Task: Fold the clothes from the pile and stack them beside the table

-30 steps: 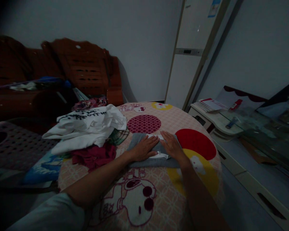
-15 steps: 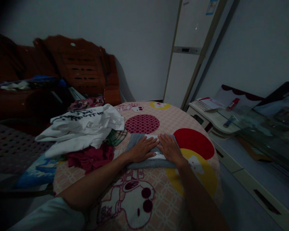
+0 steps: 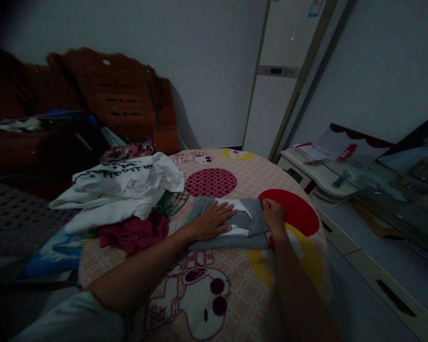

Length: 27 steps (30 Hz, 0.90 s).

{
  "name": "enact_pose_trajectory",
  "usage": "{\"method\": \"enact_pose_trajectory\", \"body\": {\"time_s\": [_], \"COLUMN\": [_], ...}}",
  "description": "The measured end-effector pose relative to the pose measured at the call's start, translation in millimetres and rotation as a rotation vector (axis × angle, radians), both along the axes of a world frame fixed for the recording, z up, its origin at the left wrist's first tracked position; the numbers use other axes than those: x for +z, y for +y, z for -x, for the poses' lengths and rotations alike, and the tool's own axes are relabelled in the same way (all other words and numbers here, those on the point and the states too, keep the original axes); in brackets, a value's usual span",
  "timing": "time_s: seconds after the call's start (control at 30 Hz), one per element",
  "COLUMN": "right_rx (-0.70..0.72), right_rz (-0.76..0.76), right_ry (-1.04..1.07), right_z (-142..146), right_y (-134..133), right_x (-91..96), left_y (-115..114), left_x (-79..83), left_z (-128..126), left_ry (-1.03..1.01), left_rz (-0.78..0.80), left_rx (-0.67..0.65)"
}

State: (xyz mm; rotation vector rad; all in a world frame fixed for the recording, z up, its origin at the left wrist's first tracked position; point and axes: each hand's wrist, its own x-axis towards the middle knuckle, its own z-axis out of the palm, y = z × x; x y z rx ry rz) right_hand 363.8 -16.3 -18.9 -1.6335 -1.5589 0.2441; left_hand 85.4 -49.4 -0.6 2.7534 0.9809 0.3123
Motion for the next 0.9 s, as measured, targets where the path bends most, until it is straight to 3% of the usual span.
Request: {"method": "enact_pose_trajectory", "body": {"time_s": [0.1,0.3,0.43,0.53,0.63,0.7,0.77,0.9], "right_rx": [0.043,0.056,0.070,0.223,0.453,0.546,0.574,0.591], "right_rz": [0.029,-0.071,-0.142,-0.221,-0.181,-0.129,-0.091,-0.060], "right_ry": [-0.033,-0.119,-0.181,-0.196,-0.223,-0.291,-0.375,-0.450], "right_z": [1.1,3.8,8.5,26.7,51.1,63.1,68.9,68.6], "right_y": [4.9,11.2,7.0,-0.2,-9.2,-14.9,-19.0,-21.8], "right_x": [-4.6,-13.5,-7.2,4.0,9.3,8.1,5.7,4.8], "left_y": [-1.0,-2.5,-2.3,-4.0,-3.4,2.4,13.6,40.8], "left_x": [1.8,7.4,5.1,3.4,6.3,11.3,17.2,23.5], "left_z": [-0.5,-0.2,0.2,-1.8,-1.5,5.0,18.8,57.4], "left_ry": [-0.002,0.005,-0.013,-0.039,-0.171,-0.334,-0.470,-0.375], "left_rz": [0.007,0.044,0.033,0.049,0.076,0.062,0.018,0.065], "left_rx": [-0.002,0.000,-0.003,-0.002,0.023,0.117,0.294,0.605]}}
